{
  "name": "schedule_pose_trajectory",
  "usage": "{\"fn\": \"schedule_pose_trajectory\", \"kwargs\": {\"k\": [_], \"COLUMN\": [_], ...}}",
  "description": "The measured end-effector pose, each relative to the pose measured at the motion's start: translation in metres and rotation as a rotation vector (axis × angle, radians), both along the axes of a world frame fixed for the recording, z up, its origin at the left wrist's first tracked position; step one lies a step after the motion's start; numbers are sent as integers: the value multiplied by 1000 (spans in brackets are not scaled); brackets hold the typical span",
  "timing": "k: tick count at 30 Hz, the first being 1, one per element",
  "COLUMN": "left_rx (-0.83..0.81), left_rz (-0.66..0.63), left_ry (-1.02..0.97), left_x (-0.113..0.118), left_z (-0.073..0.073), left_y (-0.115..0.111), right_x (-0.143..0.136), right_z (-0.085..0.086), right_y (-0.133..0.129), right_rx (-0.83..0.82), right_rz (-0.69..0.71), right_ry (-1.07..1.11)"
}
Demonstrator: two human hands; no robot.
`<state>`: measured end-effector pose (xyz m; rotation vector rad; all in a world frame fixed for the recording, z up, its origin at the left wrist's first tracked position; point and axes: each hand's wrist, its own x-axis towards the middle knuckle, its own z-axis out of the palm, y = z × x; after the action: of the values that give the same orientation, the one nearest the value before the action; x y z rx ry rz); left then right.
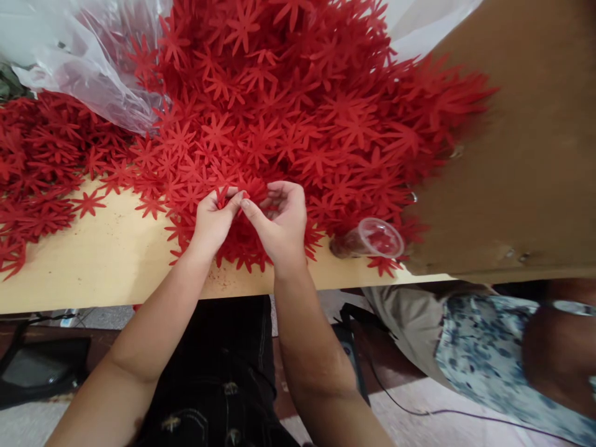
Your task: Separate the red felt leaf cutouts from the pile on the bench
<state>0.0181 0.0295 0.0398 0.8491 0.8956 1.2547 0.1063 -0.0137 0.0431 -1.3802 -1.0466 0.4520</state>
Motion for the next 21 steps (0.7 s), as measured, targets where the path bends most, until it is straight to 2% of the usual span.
{"fn": "schedule_pose_trajectory", "kwargs": {"k": [3,8,10,13,17,21], "left_rx": [3,64,72,53,-6,13], "left_rz": [24,-11,-7,67,125,144], "left_ry": [-44,-27,-7,-20,-85,-112], "left_x": [0,-1,-3,-4,-5,-4], "left_z": [0,-1,-1,-2,-3,-3], "left_y": [0,-1,-1,1,4,3], "right_x": [-6,-10,-8,-1,12,26], "right_z": [3,5,3,1,-1,-3], "right_y": [-4,-4,-2,-1,1,7], "right_rx": [30,41,36,17,68,111], "right_rz": [-61,-17,31,75,-42,-155], "right_ry": [-164,-255,-194,16,227,246]}}
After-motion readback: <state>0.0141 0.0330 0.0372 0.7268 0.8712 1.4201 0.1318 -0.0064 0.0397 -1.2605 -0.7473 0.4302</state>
